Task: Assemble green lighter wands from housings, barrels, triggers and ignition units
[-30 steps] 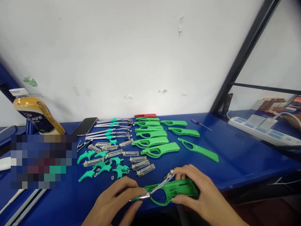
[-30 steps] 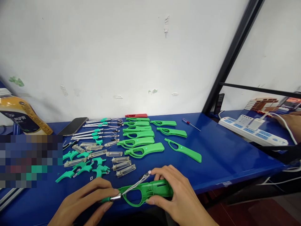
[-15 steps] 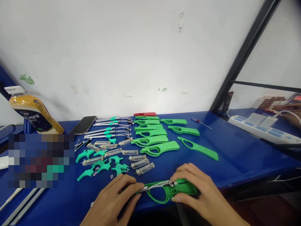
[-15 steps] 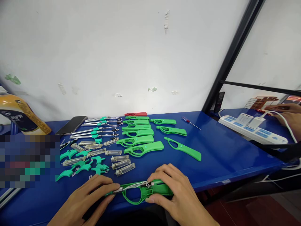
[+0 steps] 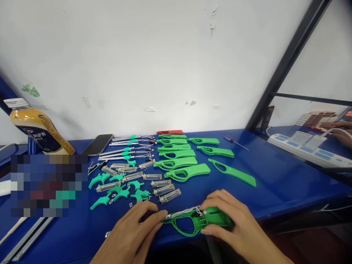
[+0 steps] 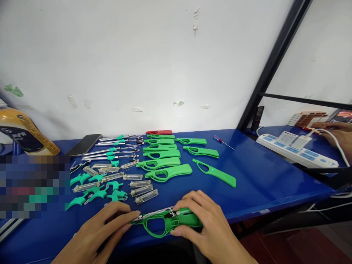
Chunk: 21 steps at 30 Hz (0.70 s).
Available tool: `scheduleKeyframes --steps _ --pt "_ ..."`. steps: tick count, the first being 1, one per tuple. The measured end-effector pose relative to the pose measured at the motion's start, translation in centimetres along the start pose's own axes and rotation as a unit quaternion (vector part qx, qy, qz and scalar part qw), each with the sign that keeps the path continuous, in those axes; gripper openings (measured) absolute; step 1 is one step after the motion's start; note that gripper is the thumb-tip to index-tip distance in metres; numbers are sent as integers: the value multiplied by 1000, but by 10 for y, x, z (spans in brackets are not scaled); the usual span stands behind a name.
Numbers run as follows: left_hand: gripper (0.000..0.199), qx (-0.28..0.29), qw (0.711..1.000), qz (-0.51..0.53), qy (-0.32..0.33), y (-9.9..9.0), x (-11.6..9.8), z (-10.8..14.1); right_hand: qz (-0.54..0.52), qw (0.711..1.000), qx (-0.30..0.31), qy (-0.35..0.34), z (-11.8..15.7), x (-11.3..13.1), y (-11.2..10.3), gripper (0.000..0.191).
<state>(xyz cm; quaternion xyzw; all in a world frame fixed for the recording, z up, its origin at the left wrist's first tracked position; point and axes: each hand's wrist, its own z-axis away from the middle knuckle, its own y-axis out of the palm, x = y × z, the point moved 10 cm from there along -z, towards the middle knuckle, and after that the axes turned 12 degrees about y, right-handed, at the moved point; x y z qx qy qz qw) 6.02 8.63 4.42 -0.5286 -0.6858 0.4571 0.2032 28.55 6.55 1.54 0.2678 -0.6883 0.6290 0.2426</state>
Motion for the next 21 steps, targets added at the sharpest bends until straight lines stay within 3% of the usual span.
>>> scheduleKeyframes --steps 5,10,21 --pt "45 -8 999 -9 30 -4 -3 -1 -3 1000 2 5 -1 -2 1 20" --pt "33 -38 999 -24 30 -11 -3 -7 2 1000 6 4 2 -1 2 20" --pt "37 -11 999 47 -5 1 4 -1 -5 1000 8 8 0 -2 3 20"
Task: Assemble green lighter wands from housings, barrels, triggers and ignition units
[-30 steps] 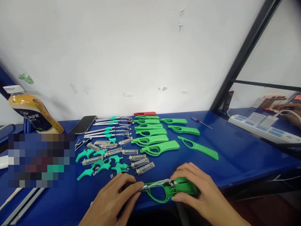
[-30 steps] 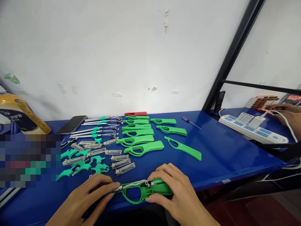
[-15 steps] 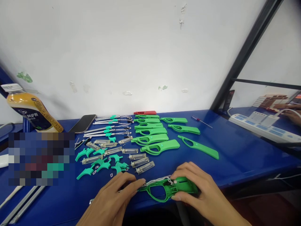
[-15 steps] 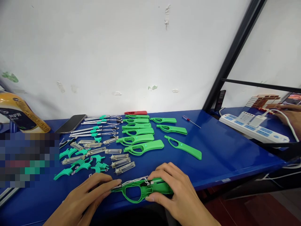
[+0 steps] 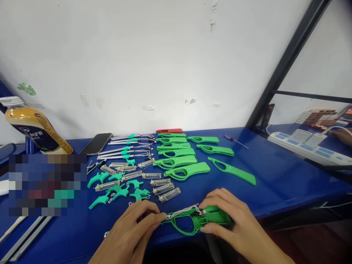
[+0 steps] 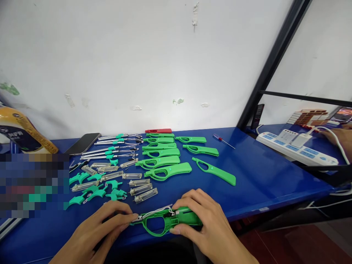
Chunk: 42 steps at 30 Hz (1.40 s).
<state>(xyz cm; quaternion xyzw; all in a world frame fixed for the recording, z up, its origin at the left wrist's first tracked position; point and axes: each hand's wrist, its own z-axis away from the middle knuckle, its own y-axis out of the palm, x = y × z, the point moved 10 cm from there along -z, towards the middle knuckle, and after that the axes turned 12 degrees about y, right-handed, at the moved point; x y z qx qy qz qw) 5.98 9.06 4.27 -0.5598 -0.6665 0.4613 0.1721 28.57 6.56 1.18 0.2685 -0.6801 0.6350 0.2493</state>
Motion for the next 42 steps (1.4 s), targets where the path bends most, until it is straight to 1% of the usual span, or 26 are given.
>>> scheduleKeyframes --steps 5,8,10,14,19,25,32,36,42 --pt "38 6 1000 -10 3 -1 -3 -1 -5 1000 13 10 1 -1 2 19" --pt "38 25 1000 -15 9 2 -4 -1 -8 1000 14 14 1 -1 1 19" --pt "33 34 999 -18 10 5 -4 0 -9 1000 13 13 1 -1 1 19" --pt "24 26 999 -39 18 7 -3 2 -11 1000 9 9 1 -2 1 21" --pt "27 11 998 -47 33 8 -5 1 -25 1000 -5 -3 1 -1 -1 20" --pt "25 8 999 -44 31 8 -5 1 -45 999 -15 -17 2 -1 -3 16" --pt "26 4 999 -41 32 6 -8 -1 -74 997 0 33 0 -10 3 18" --pt "25 5 999 -41 27 6 -9 -1 -86 995 -9 39 -2 -11 2 21" --pt "25 -2 999 -37 30 8 -8 0 -80 996 -33 6 -1 -9 0 15"
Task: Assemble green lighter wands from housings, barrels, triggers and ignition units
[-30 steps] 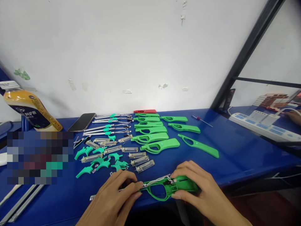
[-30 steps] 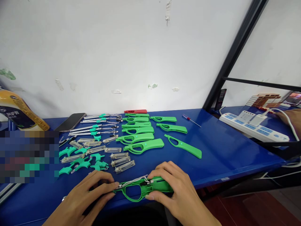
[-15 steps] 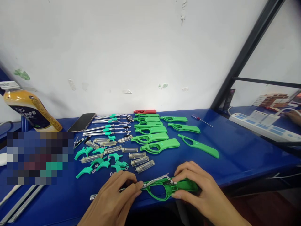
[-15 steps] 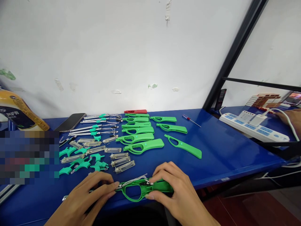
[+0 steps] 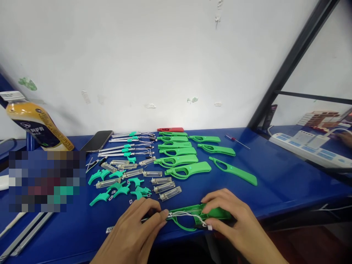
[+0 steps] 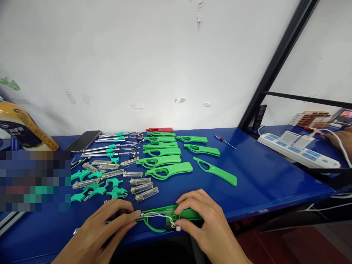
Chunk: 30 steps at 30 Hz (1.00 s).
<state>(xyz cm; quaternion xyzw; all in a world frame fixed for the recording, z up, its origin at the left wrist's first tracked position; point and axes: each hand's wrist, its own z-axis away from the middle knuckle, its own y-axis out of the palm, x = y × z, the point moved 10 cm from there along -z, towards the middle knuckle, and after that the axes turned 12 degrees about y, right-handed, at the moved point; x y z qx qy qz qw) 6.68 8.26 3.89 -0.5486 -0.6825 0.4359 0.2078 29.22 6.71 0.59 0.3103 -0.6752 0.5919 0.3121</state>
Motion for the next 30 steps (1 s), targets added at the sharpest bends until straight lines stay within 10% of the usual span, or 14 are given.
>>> scheduleKeyframes --steps 21,30 --pt "27 4 999 -48 3 2 2 -1 -1 981 -69 -183 16 48 -15 5" --pt "26 -109 986 -119 -46 -44 23 4 4 981 -91 -169 15 48 -14 7"
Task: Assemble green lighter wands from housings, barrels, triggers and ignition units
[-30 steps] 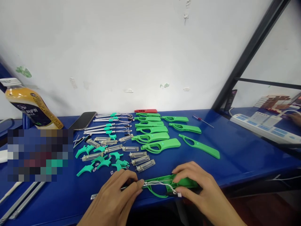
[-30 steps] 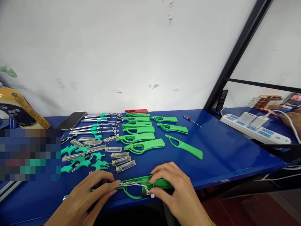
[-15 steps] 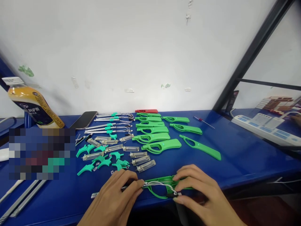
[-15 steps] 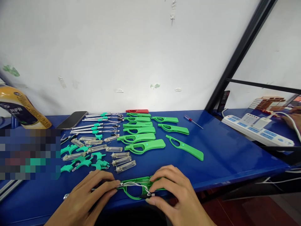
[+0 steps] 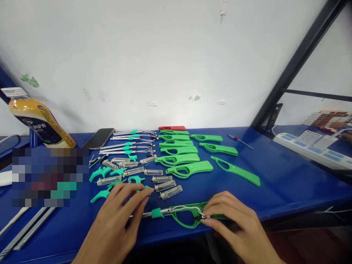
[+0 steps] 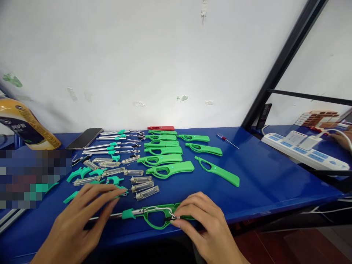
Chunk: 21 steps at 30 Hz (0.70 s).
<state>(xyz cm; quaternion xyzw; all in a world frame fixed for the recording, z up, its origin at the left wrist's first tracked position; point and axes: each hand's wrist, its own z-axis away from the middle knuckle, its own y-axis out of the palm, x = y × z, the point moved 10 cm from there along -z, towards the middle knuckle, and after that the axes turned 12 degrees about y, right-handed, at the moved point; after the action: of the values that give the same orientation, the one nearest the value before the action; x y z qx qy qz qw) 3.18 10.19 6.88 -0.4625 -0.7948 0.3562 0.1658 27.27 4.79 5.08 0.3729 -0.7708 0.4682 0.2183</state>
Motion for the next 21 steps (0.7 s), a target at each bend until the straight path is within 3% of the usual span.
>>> scheduleKeyframes --steps 5,9,16,21 --pt "21 30 999 -42 -16 4 30 -6 -5 1000 -6 -2 -2 0 0 6" --pt "26 72 997 -29 -25 17 40 -8 -11 1000 -8 -3 -2 -2 0 3" --pt "33 96 995 -5 17 25 40 -10 -10 1000 -13 -3 -1 0 -1 5" --pt "31 48 998 -12 45 7 24 -26 -3 1000 5 12 -2 -1 1 4"
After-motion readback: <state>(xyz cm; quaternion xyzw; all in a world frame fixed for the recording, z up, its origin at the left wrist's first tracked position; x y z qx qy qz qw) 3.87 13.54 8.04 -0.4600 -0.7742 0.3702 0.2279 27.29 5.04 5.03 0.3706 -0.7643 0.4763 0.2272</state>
